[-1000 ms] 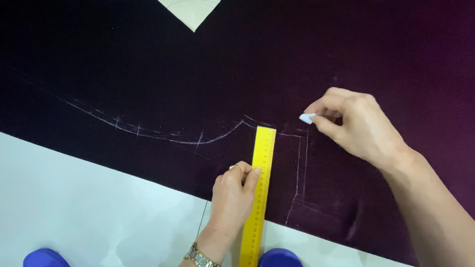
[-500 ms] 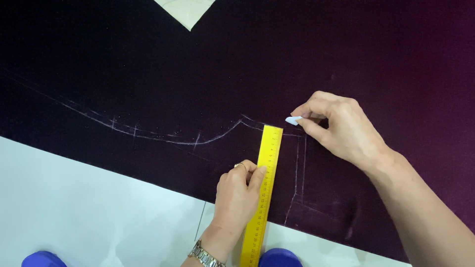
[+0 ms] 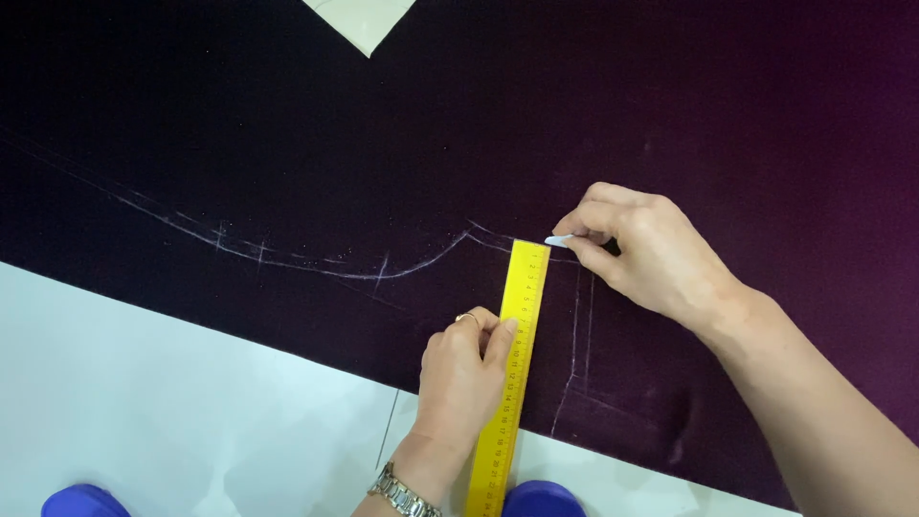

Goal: The person uses a yellow ruler and a white marking tool to draw straight lines and curves on a large piece of dark fabric laid out on the floor. They repeatedly reposition the ruler to create a pattern outline.

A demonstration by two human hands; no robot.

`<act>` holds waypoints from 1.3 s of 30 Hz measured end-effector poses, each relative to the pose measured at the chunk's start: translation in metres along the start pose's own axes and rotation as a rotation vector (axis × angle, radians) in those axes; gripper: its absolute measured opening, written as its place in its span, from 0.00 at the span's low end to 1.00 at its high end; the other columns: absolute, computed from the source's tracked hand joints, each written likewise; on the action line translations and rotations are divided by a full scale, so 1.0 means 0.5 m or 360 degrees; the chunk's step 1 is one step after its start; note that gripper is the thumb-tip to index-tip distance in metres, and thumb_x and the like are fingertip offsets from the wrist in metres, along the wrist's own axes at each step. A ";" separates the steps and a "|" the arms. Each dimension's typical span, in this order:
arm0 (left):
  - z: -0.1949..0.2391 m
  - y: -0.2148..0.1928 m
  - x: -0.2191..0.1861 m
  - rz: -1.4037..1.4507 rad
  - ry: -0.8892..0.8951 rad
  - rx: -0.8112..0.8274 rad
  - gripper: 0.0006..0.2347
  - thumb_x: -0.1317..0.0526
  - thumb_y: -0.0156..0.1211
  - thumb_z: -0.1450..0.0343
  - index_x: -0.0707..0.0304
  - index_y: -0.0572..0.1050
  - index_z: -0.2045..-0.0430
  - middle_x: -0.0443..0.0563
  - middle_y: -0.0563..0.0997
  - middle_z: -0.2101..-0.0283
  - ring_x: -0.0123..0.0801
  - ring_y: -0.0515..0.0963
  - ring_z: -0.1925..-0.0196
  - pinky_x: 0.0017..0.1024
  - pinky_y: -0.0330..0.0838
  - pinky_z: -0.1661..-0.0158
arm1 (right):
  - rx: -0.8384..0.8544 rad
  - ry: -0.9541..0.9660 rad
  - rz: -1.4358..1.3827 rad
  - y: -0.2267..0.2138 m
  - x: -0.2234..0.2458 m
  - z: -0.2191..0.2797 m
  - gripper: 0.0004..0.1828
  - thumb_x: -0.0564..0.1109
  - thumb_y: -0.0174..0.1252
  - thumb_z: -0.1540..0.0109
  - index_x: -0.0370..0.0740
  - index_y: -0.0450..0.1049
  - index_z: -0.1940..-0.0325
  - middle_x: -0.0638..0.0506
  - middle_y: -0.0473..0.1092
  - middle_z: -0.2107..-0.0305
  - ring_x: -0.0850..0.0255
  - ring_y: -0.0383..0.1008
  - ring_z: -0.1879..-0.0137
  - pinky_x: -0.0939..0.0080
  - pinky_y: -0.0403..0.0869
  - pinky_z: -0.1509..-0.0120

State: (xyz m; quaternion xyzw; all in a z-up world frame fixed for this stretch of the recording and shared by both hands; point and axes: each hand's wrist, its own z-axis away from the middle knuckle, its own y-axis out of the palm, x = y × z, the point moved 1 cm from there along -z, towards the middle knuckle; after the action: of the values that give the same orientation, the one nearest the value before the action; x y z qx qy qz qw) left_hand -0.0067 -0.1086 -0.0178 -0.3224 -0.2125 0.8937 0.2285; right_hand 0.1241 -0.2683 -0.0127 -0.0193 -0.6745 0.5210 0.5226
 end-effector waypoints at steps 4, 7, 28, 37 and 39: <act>0.003 -0.003 -0.011 0.0018 -0.0038 0.0041 0.12 0.53 0.52 0.26 0.55 0.73 0.79 0.39 0.79 0.79 0.22 0.72 0.84 0.24 0.66 0.81 | 0.0071 -0.0046 0.0059 0.008 -0.004 -0.007 0.06 0.40 0.57 0.40 0.41 0.78 0.61 0.56 0.71 0.70 0.65 0.70 0.74 0.65 0.72 0.68; 0.006 -0.007 -0.023 0.0025 -0.0087 0.0055 0.13 0.54 0.51 0.26 0.56 0.71 0.80 0.41 0.79 0.79 0.23 0.73 0.83 0.26 0.67 0.80 | 0.0077 -0.0170 0.0187 0.010 -0.005 -0.009 0.06 0.38 0.57 0.41 0.41 0.76 0.60 0.55 0.69 0.70 0.61 0.72 0.71 0.60 0.73 0.66; 0.063 -0.188 0.142 0.0686 -0.0547 -0.0288 0.11 0.53 0.50 0.27 0.57 0.73 0.75 0.45 0.85 0.65 0.24 0.76 0.75 0.22 0.63 0.75 | 0.0083 -0.0034 -0.0214 0.042 0.167 -0.107 0.04 0.42 0.58 0.40 0.47 0.77 0.63 0.57 0.73 0.70 0.68 0.73 0.65 0.67 0.72 0.55; 0.057 -0.194 0.176 0.0431 -0.0510 -0.0304 0.11 0.52 0.52 0.29 0.55 0.75 0.77 0.45 0.81 0.46 0.31 0.82 0.77 0.24 0.58 0.77 | 0.0020 -0.0145 -0.0263 0.093 0.184 -0.145 0.06 0.39 0.59 0.40 0.43 0.78 0.60 0.55 0.72 0.69 0.66 0.72 0.66 0.67 0.71 0.59; 0.056 -0.193 0.170 0.0350 -0.0536 -0.0259 0.10 0.51 0.53 0.29 0.54 0.77 0.70 0.45 0.80 0.46 0.30 0.83 0.75 0.21 0.62 0.76 | 0.0043 -0.0134 -0.0271 0.100 0.185 -0.147 0.05 0.41 0.59 0.40 0.44 0.79 0.62 0.55 0.71 0.71 0.67 0.72 0.66 0.67 0.71 0.59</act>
State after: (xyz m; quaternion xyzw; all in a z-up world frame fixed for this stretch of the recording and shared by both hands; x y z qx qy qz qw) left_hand -0.0577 0.0090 0.0122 -0.2073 -0.2828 0.9343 0.0640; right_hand 0.1093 -0.1425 0.0081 0.0671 -0.6880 0.4841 0.5364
